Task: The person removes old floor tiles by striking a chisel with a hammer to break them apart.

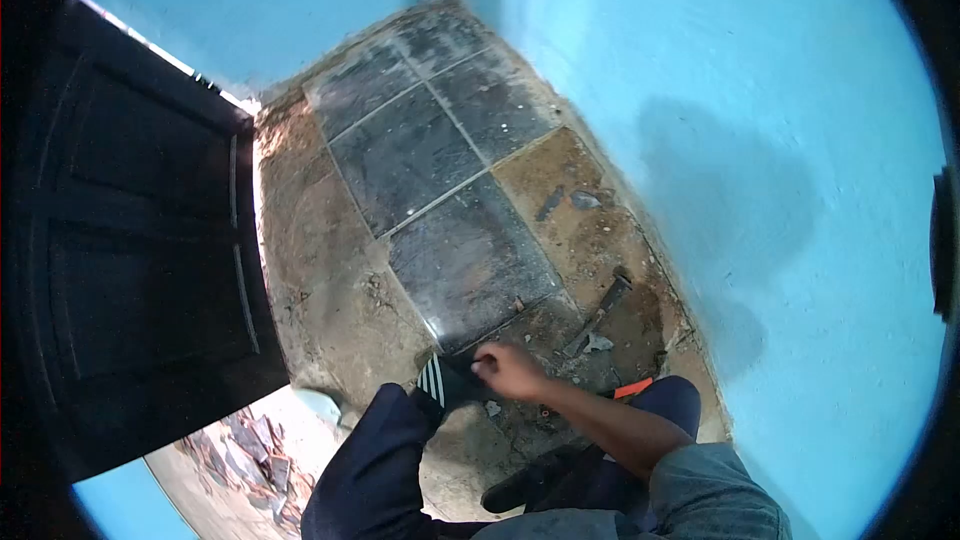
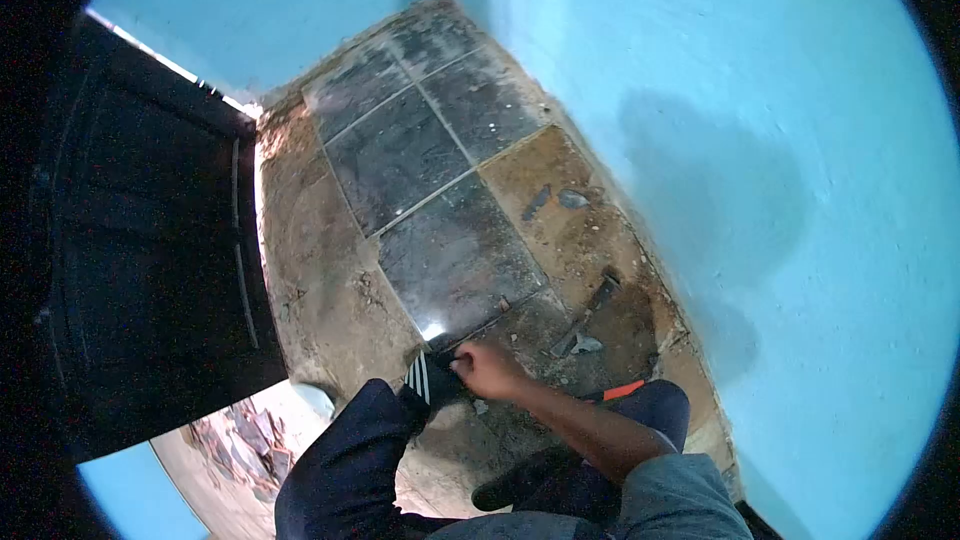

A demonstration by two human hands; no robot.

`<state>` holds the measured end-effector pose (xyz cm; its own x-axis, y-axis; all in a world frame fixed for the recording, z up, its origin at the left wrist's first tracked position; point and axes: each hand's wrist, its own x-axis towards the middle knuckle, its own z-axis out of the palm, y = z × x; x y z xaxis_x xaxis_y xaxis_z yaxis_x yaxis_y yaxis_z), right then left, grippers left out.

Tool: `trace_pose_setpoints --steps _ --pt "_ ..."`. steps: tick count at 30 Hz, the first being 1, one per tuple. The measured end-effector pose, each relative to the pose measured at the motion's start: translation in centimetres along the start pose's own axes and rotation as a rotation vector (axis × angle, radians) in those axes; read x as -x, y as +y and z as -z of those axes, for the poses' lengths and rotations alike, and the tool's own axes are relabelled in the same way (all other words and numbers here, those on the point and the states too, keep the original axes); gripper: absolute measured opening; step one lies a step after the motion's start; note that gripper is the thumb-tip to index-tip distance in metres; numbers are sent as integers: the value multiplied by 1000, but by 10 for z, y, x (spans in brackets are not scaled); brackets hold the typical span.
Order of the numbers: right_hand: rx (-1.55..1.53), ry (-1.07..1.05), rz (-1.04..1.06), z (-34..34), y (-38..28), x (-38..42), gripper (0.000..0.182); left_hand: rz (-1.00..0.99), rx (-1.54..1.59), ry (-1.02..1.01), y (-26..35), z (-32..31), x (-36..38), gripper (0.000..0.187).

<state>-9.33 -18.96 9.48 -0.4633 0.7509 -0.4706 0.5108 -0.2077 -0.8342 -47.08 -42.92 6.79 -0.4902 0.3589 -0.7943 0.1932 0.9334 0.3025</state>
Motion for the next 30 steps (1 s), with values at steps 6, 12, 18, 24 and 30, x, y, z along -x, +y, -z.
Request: trace_pose_setpoints --steps 6,12,18,24,30 --pt "-329 -111 70 -24 -96 -19 36 -482 218 -225 206 15 39 36" --pt "-669 435 -39 -45 -106 -47 38 -859 -552 -576 346 -23 88 50" --pt "-1268 573 -411 46 -21 -4 33 -1288 -942 -516 400 -16 225 63" --pt "-1281 664 -548 123 93 13 38 -1098 -912 -813 401 19 360 57" --pt "-1234 635 -518 164 112 -3 43 -1217 -771 -793 357 16 388 51"
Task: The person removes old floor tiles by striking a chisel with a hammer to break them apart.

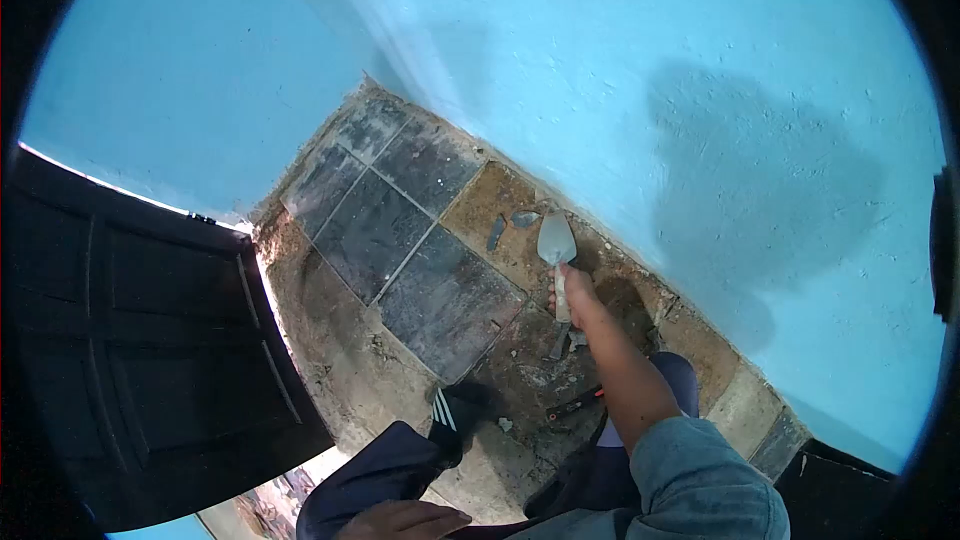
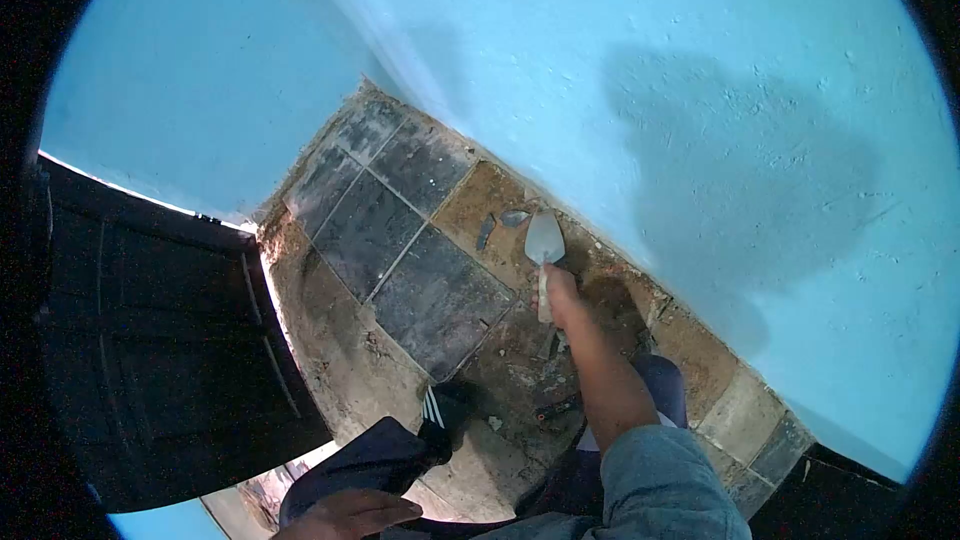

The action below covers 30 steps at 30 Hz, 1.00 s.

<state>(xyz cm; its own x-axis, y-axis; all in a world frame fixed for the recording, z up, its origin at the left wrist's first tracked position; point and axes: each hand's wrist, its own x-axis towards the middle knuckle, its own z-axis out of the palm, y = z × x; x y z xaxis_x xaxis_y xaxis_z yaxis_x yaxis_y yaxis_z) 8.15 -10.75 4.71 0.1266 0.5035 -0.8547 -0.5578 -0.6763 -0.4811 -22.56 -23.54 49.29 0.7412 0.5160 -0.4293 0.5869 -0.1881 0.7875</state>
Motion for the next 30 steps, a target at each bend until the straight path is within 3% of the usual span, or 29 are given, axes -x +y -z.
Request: trace_pose_setpoints --steps 5,10,14,16,19,20,23,24,27,30 --pt "542 208 425 17 61 -61 47 -21 -66 62 6 -15 -4 51" --pt "1075 448 943 15 89 -39 45 73 -135 125 -11 -26 -24 50" --pt "532 155 362 10 89 -57 44 78 -299 94 -22 -27 -21 50" --pt "169 -22 94 -2 43 2 48 97 -281 67 -24 -27 -19 51" --pt "63 78 12 -7 22 13 41 73 -278 82 -23 -25 -17 50" --pt "17 95 46 -2 22 6 41 73 -276 82 -24 -25 -17 50" --pt "303 128 133 6 13 0 40 84 -292 75 -28 -23 -14 50" --pt "408 123 185 5 9 -1 49 90 -306 69 -31 -23 -15 50" --pt "1167 251 675 15 24 -17 53 87 -335 75 -35 -23 -16 50" --pt "1402 144 874 17 34 -9 57 84 -365 58 -36 -18 -17 49"
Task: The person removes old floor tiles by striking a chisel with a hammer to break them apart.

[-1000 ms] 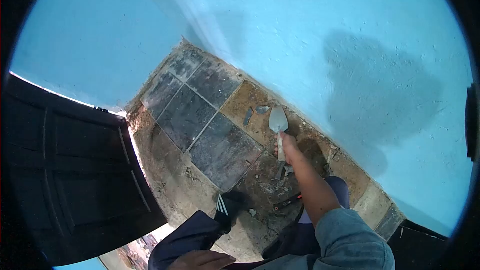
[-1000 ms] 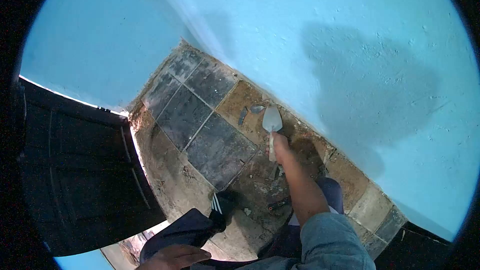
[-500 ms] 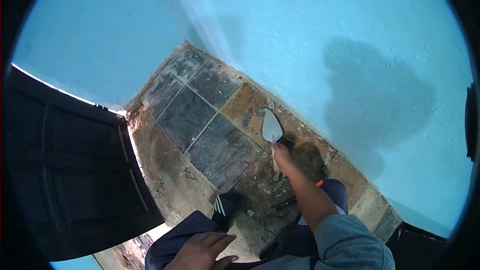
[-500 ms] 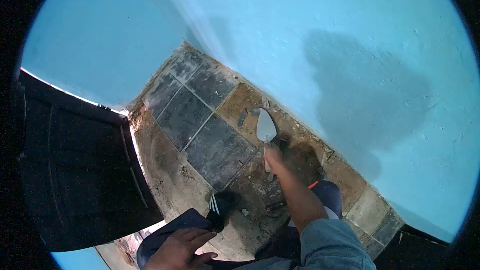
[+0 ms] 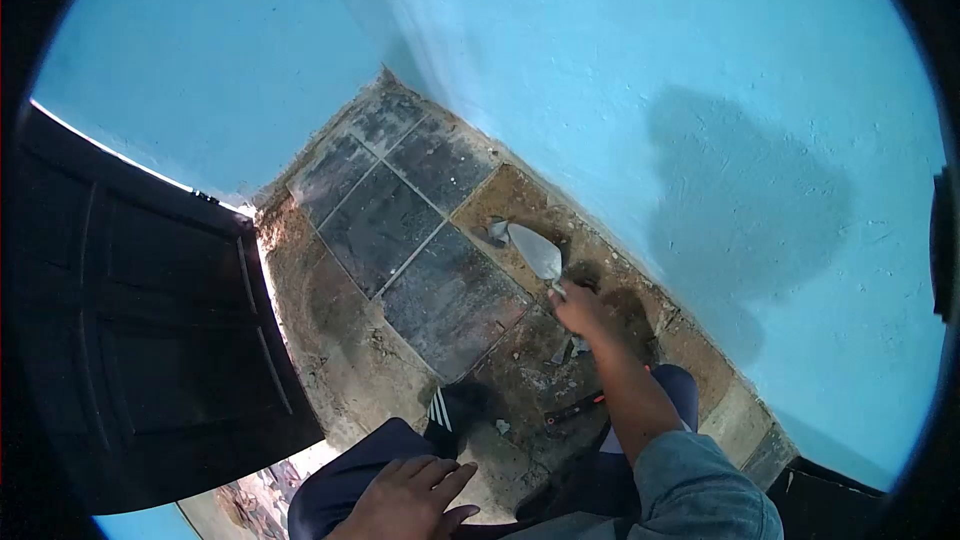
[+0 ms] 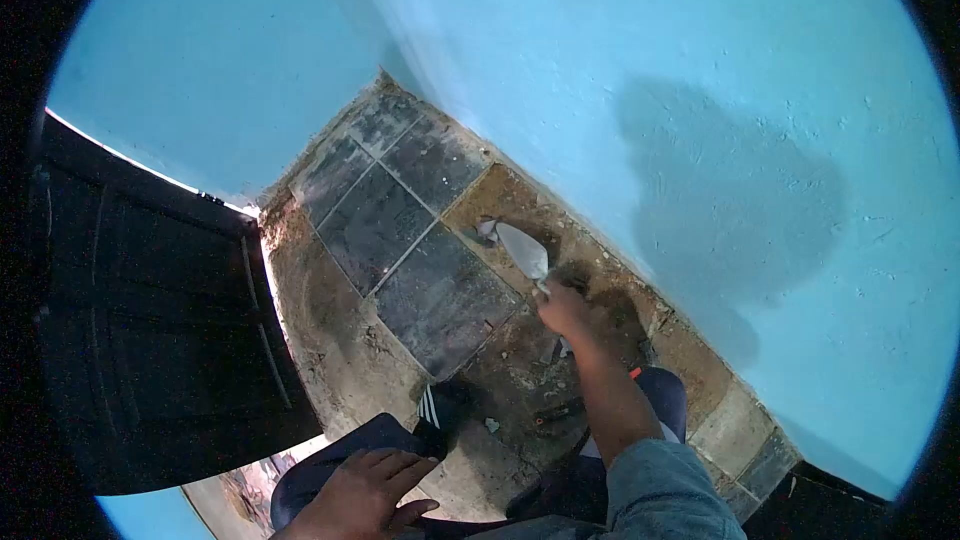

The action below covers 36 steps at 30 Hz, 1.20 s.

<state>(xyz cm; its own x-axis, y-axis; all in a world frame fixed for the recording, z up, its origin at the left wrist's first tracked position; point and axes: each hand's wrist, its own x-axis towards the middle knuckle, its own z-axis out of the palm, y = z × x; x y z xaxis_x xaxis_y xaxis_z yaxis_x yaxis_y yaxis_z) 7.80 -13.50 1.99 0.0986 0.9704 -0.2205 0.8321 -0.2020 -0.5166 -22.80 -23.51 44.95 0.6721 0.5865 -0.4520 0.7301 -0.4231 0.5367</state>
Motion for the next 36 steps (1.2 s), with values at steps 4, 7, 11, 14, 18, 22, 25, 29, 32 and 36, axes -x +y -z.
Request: trace_pose_setpoints --steps 4,7,11,14,18,22,25,29,32,36 --pt "-948 -142 -655 19 -33 -8 46 -41 -34 36 0 3 1 47" --pt "-1191 -149 -803 18 -31 -18 44 -51 -13 28 1 5 -1 46" --pt "-1235 -157 -796 12 -32 -24 44 -28 4 6 -4 4 -2 46" --pt "-1197 -190 -814 17 -31 -32 45 -7 -36 -6 -7 5 -4 46" --pt "-1034 -107 -748 16 -22 -29 47 8 -97 -21 -9 4 -5 46" --pt "-230 5 -350 -21 21 -35 47 -13 -124 -40 -4 6 -9 47" --pt "-352 35 -390 -18 18 -29 44 -29 -129 -78 2 6 -15 46" --pt "-1028 -108 -643 -17 -9 -21 39 -88 -177 -158 0 5 -38 54" --pt "-1044 -234 -447 -40 -29 -3 37 -152 -104 -179 -1 8 -57 53" --pt "-991 -416 -342 -90 -89 25 43 -213 -20 -232 1 11 -95 49"
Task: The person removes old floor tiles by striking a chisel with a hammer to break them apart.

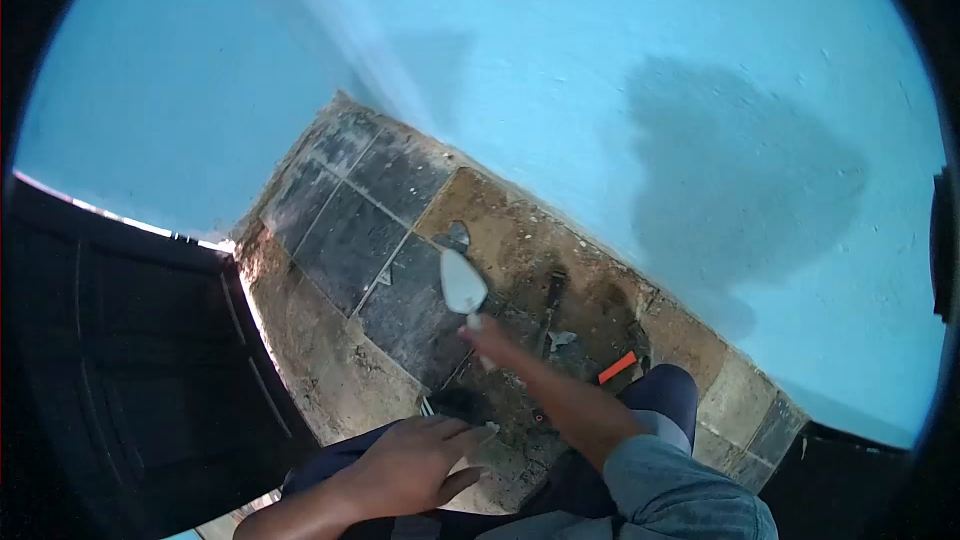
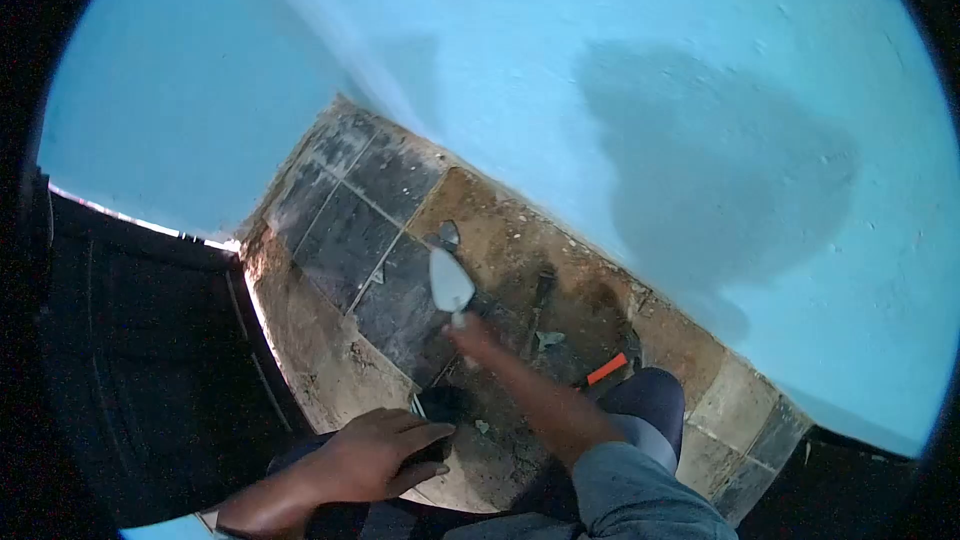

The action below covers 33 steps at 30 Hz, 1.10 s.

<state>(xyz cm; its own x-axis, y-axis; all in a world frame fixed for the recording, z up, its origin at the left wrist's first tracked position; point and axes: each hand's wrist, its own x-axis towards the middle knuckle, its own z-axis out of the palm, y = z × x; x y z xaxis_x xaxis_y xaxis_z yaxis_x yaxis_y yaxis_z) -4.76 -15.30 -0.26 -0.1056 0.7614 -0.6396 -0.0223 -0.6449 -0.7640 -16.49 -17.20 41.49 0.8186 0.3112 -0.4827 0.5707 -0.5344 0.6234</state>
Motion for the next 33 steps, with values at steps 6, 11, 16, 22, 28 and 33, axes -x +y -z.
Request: trace_pose_setpoints --steps 6,11,16,22,28,33 --pt "311 370 139 -43 -1 18 36 -90 -114 -203 -32 -15 -84 41" --pt "179 1035 112 30 22 54 25 7 -318 -457 -91 -53 -196 40" --pt "251 1695 -112 97 70 94 36 159 -426 -449 -167 -124 -328 40" --pt "20 1717 -652 96 86 131 53 431 -62 12 -179 -163 -378 56" --pt "-375 1732 -590 82 135 107 43 270 16 276 -172 -164 -355 52" --pt "-323 1873 -452 83 139 94 36 -91 -171 397 -153 -121 -335 46"
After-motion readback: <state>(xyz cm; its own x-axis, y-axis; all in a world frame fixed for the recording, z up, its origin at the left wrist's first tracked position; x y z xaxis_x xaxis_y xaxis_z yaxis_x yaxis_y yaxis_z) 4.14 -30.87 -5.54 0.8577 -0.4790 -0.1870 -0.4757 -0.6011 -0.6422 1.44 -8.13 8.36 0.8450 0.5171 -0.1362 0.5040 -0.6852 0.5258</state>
